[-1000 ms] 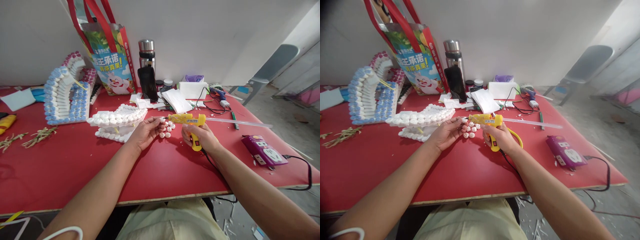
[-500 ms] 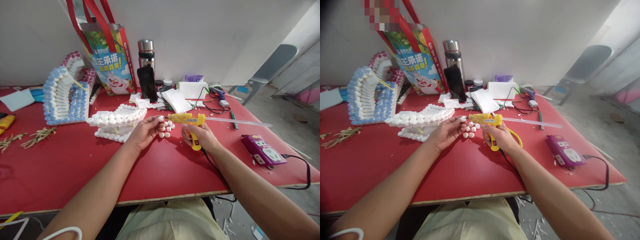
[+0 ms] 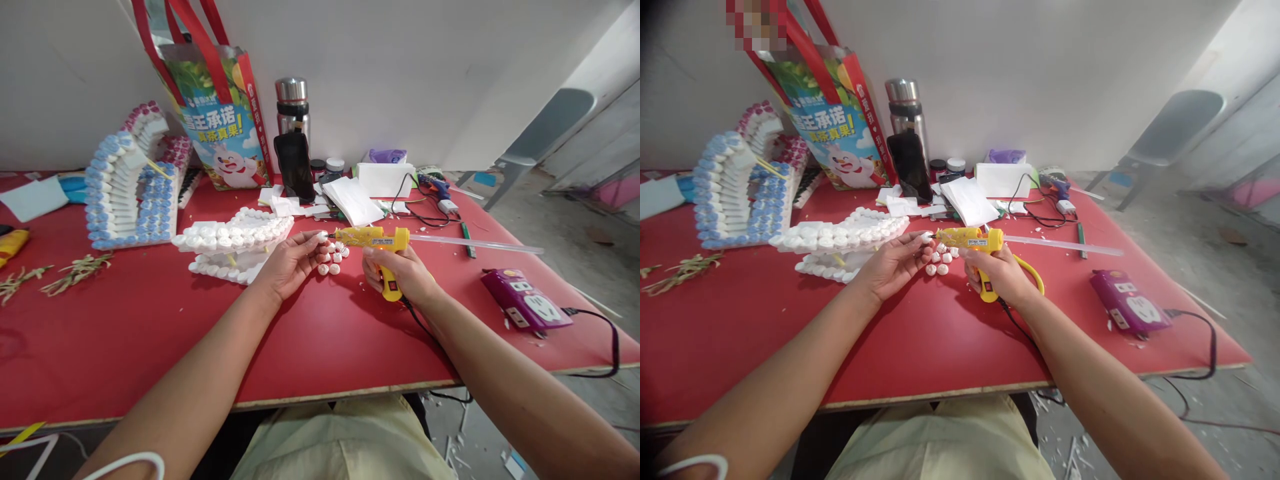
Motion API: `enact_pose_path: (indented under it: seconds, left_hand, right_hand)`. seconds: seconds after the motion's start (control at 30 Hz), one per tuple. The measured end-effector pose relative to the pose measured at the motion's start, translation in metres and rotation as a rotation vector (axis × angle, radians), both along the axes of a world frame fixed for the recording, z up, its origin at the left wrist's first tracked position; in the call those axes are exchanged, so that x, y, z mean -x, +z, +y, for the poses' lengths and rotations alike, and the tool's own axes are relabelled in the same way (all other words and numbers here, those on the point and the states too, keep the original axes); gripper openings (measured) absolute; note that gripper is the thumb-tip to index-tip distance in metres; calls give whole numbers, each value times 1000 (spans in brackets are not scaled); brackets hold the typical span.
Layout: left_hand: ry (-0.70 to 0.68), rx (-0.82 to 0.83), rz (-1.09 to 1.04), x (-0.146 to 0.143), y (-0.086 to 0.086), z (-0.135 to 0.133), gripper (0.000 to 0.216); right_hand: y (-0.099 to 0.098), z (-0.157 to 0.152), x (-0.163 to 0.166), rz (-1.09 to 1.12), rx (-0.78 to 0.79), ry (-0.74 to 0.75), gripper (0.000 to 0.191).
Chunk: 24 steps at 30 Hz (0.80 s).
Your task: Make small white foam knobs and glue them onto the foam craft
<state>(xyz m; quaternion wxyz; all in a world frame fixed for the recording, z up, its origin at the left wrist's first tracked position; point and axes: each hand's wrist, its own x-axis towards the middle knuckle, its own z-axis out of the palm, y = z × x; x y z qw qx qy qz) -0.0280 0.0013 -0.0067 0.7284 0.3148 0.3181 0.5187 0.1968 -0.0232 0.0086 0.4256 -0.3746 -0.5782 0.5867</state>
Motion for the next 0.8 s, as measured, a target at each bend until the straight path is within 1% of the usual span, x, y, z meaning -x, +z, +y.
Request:
enact_pose_path:
  seconds: [0.13, 0.3, 0.4, 0.5, 0.6, 0.7, 0.8]
  left_hand:
    - [12, -12, 9, 0, 0, 0, 19]
    - [18, -38, 45, 0, 3, -1, 21]
    - [80, -62, 93, -1, 9, -4, 23]
    - [122, -106, 150, 0, 15, -7, 27]
    - [115, -162, 233, 3, 21, -8, 27]
    - [104, -220, 313, 10, 27, -6, 26]
    - [82, -227, 359, 21, 34, -7, 27]
  right_hand:
    - [-1, 1, -1, -7, -10, -8, 42]
    - [-2, 2, -1, 37, 3, -50, 39]
    - [-2, 4, -2, 53, 18, -79, 37]
    - [0, 7, -4, 125, 52, -102, 35]
    - [1, 11, -7, 204, 103, -105, 34]
    - [2, 13, -8, 233, 130, -106, 35]
    - [1, 13, -9, 238, 135, -129, 34]
